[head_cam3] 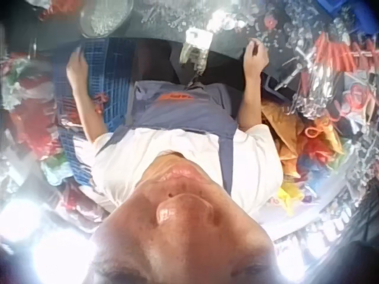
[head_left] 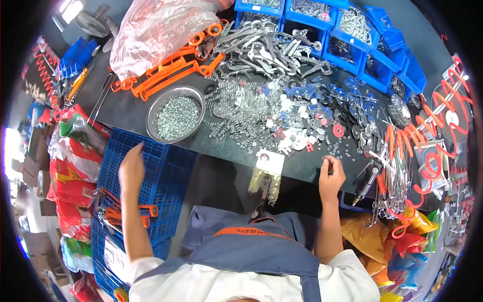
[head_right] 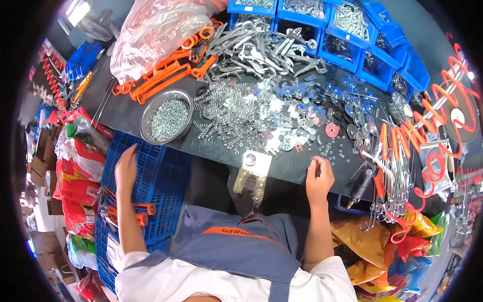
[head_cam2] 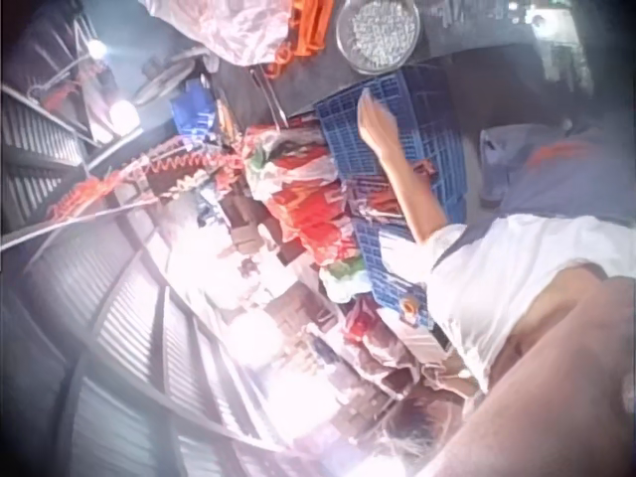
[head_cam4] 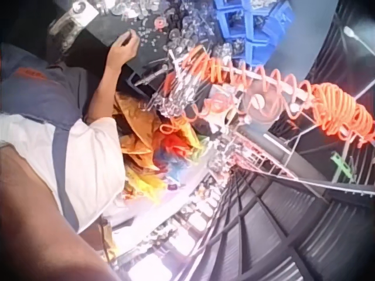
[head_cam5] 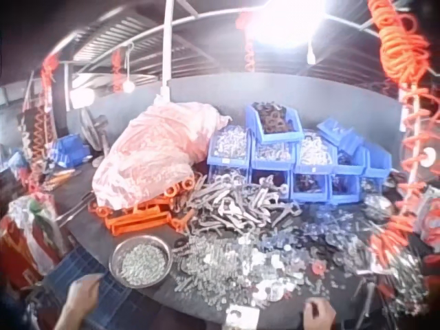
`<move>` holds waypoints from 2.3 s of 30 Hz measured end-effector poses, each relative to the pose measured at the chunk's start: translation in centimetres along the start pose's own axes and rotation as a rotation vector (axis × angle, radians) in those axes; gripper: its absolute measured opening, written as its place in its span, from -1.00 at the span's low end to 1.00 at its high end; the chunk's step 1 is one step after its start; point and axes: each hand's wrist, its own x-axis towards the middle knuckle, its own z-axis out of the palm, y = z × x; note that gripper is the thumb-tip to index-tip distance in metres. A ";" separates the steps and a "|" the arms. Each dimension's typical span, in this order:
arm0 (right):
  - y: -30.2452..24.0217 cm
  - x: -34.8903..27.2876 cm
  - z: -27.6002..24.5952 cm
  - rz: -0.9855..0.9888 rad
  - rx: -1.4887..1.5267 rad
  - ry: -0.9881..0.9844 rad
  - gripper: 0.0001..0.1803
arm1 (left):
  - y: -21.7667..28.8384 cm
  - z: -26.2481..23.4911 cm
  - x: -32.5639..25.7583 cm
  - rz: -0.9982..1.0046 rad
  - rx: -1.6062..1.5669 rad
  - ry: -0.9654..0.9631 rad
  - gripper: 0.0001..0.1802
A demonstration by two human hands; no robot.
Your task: Assembling components of manual caulking guns and securing them with screws using a pneumatic power tool.
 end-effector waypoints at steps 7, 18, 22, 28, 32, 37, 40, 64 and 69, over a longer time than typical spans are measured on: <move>2.8 0.0 0.7 -0.060 -0.200 0.069 -0.90 | 21.3 4.0 15.6 0.518 -0.022 0.197 -0.87; 3.1 0.1 0.7 -0.139 -0.146 0.083 -0.92 | 26.2 20.5 27.3 0.640 0.283 -0.022 -0.61; 3.3 0.1 0.4 -0.139 -0.125 0.059 -0.91 | 27.1 14.7 26.0 0.697 0.380 -0.012 -0.70; 3.0 0.0 0.9 -0.030 0.019 0.075 -0.89 | 26.5 7.8 22.7 0.404 -0.595 -0.054 -0.80; -1.0 1.4 2.9 0.087 0.334 -0.018 -0.67 | 28.2 3.8 15.0 0.152 -1.141 -0.446 -0.77; -5.6 0.2 5.9 0.139 0.708 -0.317 -0.75 | 29.0 0.6 4.4 0.186 -1.206 -0.707 -0.67; -9.5 -1.5 3.5 0.401 0.702 -0.555 -0.74 | 24.2 2.2 0.7 0.154 -1.881 -0.651 -0.56; 5.6 9.3 -0.1 -0.194 -0.387 -0.124 -0.83 | 22.8 -0.8 -7.7 -0.523 -2.036 -1.186 0.00; 6.3 11.6 0.8 -0.274 -0.580 -0.317 -0.88 | 22.4 -1.9 -7.5 -0.253 -2.036 -1.076 -0.07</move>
